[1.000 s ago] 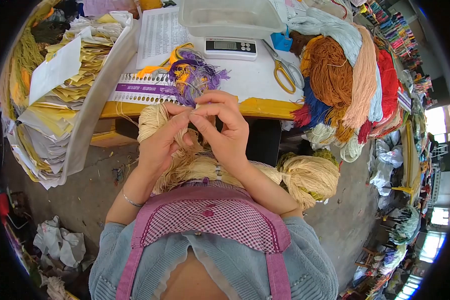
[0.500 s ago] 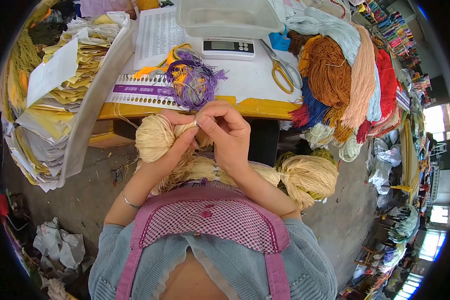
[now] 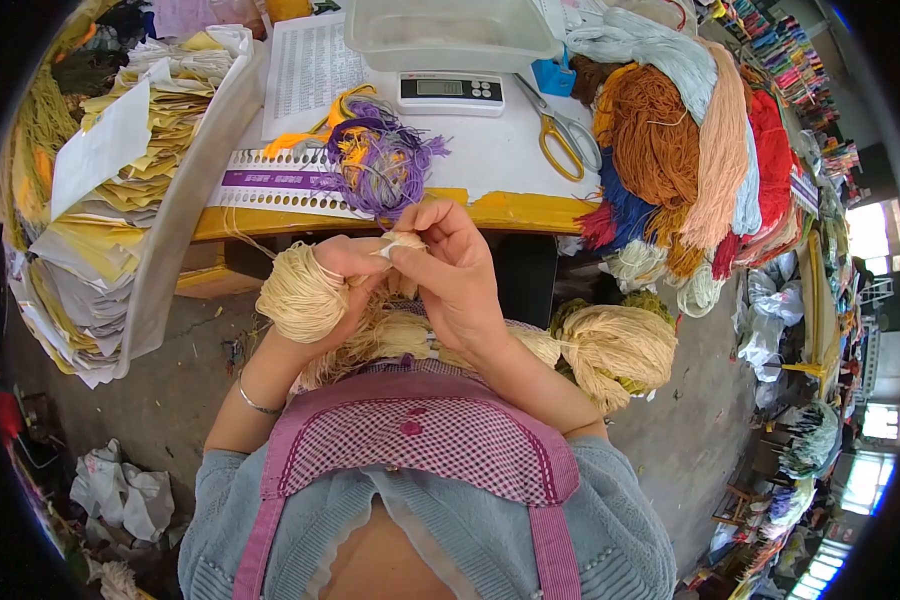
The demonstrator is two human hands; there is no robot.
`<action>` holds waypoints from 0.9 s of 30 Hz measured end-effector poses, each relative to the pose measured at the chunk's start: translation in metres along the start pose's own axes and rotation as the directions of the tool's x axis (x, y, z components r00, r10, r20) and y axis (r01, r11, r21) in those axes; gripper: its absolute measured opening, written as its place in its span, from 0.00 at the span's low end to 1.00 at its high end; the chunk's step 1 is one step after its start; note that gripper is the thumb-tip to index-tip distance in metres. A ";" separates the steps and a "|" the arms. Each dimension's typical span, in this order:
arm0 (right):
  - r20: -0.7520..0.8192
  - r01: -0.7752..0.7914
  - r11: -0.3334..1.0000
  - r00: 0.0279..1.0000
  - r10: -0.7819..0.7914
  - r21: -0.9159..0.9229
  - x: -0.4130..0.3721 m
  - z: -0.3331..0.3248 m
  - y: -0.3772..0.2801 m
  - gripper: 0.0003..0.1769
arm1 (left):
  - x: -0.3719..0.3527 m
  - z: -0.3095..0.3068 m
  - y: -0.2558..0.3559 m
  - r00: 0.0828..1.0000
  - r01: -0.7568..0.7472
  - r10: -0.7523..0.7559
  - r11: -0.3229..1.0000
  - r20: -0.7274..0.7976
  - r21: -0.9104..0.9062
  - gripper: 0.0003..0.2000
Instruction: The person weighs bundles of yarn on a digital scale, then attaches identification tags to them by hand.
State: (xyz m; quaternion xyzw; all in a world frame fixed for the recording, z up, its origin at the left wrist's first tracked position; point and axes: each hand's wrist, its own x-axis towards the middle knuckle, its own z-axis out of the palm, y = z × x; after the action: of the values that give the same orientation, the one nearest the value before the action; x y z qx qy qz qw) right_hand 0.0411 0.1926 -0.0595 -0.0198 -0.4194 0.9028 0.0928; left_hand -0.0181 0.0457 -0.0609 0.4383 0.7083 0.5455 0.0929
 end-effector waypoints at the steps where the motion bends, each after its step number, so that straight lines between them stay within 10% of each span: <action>1: 0.007 -0.030 0.999 1.000 0.030 0.018 0.001 -0.002 0.000 0.13 | -0.002 0.004 -0.005 0.997 -0.022 0.022 1.000 -0.068 0.011 0.06; 5: 0.048 -0.097 0.995 0.994 0.097 0.010 0.005 -0.017 0.004 0.09 | -0.002 0.003 -0.002 0.996 -0.081 0.074 0.983 0.051 0.164 0.06; 9: -0.037 -0.083 0.945 0.996 0.075 -0.317 0.013 -0.012 -0.003 0.09 | -0.013 0.008 -0.001 0.978 0.099 -0.121 0.986 -0.168 -0.133 0.07; 12: 0.304 0.190 0.710 0.952 0.036 -0.678 0.008 -0.032 -0.010 0.13 | -0.006 -0.002 -0.006 0.981 0.012 -0.074 0.947 -0.181 -0.321 0.13; 14: 0.443 0.383 0.398 0.894 0.067 -0.834 0.009 -0.038 -0.016 0.13 | -0.006 -0.016 0.008 0.967 0.240 -0.256 0.900 0.005 -0.363 0.22; 17: 0.204 -0.247 0.728 0.858 0.471 -0.639 -0.005 -0.034 -0.044 0.12 | -0.010 -0.030 0.010 0.949 0.300 -0.271 0.934 0.161 -0.195 0.31; 18: 0.099 -0.349 0.635 0.823 0.560 -0.690 -0.007 -0.030 -0.067 0.12 | -0.014 -0.043 0.008 0.929 0.331 -0.279 0.920 0.241 -0.209 0.33; 19: 0.136 -0.311 0.621 0.814 0.565 -0.719 -0.011 -0.039 -0.085 0.16 | -0.018 -0.053 0.001 0.987 0.089 -0.109 0.983 0.118 0.161 0.34; 20: 0.154 -0.360 0.647 0.787 0.598 -0.672 -0.016 -0.048 -0.105 0.20 | -0.034 -0.061 -0.007 0.960 0.279 -0.281 0.942 -0.020 0.185 0.34; 22: 0.323 0.068 0.457 0.798 0.509 -0.887 -0.021 -0.068 -0.143 0.26 | -0.045 -0.080 -0.005 0.904 0.391 -0.355 0.912 -0.238 0.123 0.30; 24: 0.279 0.172 0.243 0.805 0.524 -0.955 -0.037 -0.087 -0.180 0.25 | -0.052 -0.102 0.004 0.911 0.384 -0.246 0.797 -0.330 0.466 0.27; 27: 0.006 -0.132 0.254 0.878 0.478 -0.958 -0.069 -0.111 -0.223 0.20 | -0.069 -0.117 0.013 0.864 0.374 -0.231 0.890 -0.447 0.263 0.24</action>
State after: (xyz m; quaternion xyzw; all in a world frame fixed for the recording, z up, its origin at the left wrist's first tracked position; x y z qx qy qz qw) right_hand 0.1549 0.4040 0.0358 -0.0162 -0.8584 0.4804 -0.1791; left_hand -0.0412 -0.0846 -0.0289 0.2071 0.8561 0.4712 -0.0471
